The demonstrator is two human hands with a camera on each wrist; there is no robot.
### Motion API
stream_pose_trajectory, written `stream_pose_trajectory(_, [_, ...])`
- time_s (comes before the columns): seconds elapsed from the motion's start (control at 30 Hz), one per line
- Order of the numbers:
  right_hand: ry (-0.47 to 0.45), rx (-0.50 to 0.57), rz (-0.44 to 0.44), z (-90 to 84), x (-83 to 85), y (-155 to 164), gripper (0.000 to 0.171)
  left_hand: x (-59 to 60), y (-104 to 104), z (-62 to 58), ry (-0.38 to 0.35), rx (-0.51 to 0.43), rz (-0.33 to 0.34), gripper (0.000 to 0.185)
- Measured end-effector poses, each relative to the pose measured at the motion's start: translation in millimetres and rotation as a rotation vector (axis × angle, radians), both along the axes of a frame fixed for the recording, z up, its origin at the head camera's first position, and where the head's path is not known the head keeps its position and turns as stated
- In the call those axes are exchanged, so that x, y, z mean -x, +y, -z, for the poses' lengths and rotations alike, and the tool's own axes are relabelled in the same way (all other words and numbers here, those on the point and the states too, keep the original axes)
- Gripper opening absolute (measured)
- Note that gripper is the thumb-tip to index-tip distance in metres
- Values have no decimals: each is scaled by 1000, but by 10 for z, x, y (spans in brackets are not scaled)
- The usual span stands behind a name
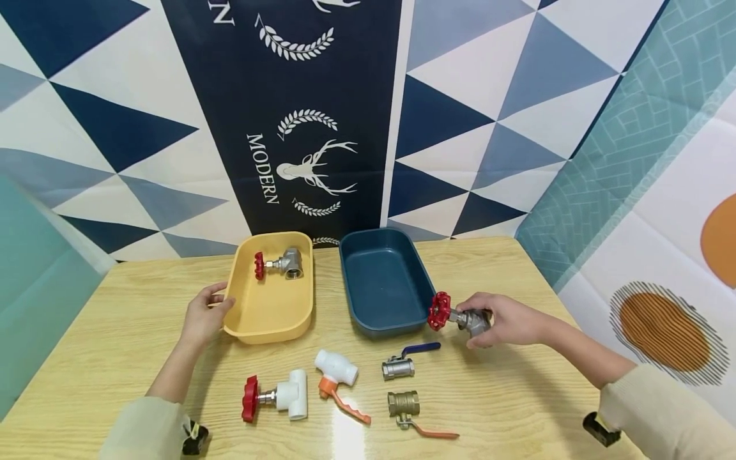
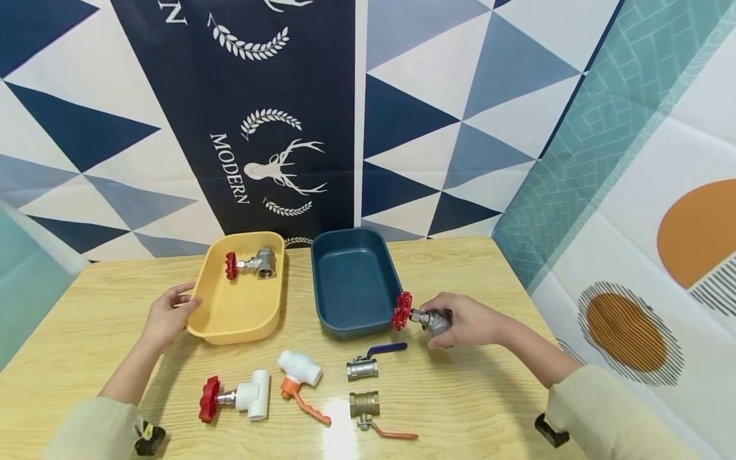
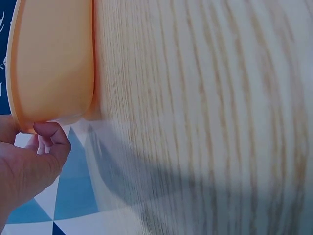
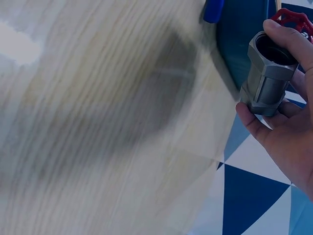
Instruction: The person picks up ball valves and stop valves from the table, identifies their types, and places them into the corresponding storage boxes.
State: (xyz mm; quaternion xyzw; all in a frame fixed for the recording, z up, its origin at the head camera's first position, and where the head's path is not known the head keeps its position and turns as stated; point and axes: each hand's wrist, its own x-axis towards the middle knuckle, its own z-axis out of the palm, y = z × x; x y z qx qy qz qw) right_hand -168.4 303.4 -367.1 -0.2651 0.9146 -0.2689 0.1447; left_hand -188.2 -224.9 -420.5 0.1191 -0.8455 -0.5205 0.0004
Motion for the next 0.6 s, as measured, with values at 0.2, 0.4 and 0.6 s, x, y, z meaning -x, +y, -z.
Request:
stream_pose_trajectory(0.2, [3, 11, -8, -81, 49, -67, 60, 9, -22, 6, 5, 0, -7, 49])
stream_pose_trajectory(0.4, [2, -2, -27, -129, 105, -153, 61, 8, -21, 6, -4, -17, -2, 50])
stream_pose_trajectory(0.6, [-2, -12, -56, -168, 171, -252, 61, 13, -7, 6, -4, -25, -4, 50])
